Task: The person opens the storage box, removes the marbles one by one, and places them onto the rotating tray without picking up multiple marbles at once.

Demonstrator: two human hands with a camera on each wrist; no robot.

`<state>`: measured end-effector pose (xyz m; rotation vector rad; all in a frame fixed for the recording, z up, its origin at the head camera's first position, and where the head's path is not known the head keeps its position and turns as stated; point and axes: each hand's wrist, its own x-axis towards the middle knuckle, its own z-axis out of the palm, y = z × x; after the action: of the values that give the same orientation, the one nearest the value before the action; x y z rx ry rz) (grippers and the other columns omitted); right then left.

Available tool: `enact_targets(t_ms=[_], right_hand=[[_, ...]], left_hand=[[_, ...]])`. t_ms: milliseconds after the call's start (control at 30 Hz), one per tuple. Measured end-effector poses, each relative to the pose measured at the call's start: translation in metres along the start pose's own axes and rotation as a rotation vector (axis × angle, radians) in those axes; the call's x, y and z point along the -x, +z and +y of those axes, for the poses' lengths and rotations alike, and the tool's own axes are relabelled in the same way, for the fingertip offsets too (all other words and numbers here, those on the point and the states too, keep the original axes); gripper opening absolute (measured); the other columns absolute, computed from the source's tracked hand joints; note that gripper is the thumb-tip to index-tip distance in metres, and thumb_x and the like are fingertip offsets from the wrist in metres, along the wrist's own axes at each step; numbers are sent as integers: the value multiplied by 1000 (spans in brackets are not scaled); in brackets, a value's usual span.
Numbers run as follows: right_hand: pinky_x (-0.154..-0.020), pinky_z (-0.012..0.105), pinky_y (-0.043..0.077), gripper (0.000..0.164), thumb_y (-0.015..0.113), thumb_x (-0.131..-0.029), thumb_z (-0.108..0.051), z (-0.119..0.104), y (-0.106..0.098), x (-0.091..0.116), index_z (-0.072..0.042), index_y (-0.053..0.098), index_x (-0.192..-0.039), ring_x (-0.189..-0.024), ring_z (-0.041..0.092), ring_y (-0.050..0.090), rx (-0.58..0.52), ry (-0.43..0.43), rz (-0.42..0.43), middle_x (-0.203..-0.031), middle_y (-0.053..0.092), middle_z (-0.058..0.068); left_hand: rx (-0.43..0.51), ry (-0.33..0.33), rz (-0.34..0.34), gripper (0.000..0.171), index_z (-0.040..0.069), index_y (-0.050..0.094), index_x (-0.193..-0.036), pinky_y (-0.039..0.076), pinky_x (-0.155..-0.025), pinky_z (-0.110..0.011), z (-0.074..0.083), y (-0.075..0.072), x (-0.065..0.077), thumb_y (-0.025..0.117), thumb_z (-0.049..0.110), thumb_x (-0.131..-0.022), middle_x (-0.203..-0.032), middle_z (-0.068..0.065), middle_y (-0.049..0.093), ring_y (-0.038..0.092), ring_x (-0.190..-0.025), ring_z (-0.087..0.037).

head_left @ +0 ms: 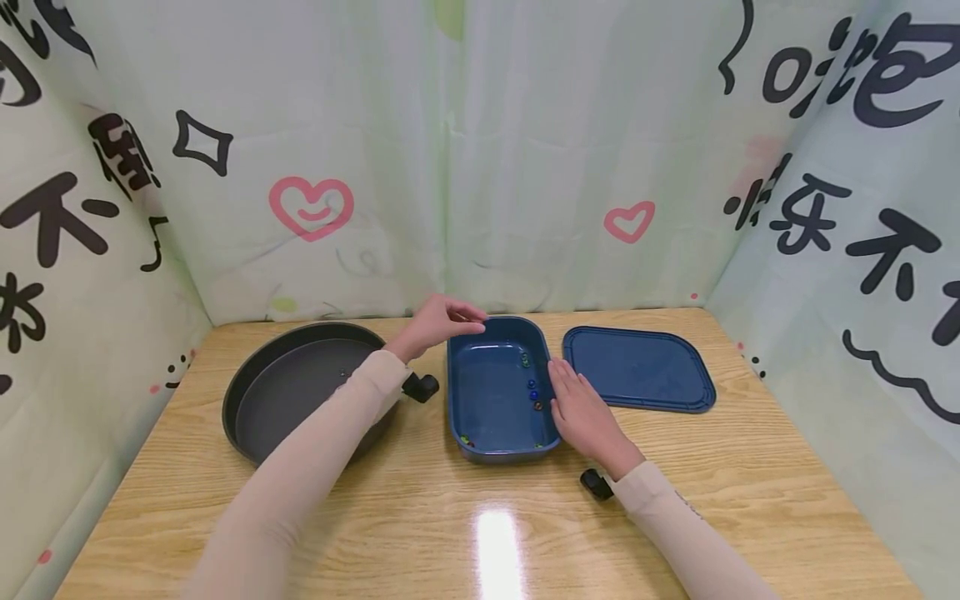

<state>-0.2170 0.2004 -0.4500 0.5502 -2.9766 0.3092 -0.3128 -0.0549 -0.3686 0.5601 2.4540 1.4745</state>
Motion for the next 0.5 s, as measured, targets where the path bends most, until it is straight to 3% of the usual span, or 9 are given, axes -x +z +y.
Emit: enact_targets(t_ms=[100,267,500], right_hand=[[-112,51,26,55,44,-97,-14,1,-1,0,7,26,-144,-142,34,25,-4,3,-4,-152,27,22],[-112,52,26,55,44,-97,-14,0,-2,0,6,26,-144,-142,34,25,-14,6,-11,-152,27,22],[-112,52,26,55,44,-97,-14,0,-2,0,7,26,-144,-142,34,26,-17,1,-7,-152,28,22]], left_hand=[[1,18,-8,27,7,70,-110,50,-86,-32,1,19,-12,68,18,-86,-110,-11,70,62,-95,-22],[34,60,-25,24,1,70,-107,51,-88,-29,-2,50,-28,68,12,-85,-108,-14,70,64,-101,-24],[46,22,0,21,2,72,-103,51,-90,-30,-8,80,-42,70,9,-83,-104,-14,72,65,-99,-23]])
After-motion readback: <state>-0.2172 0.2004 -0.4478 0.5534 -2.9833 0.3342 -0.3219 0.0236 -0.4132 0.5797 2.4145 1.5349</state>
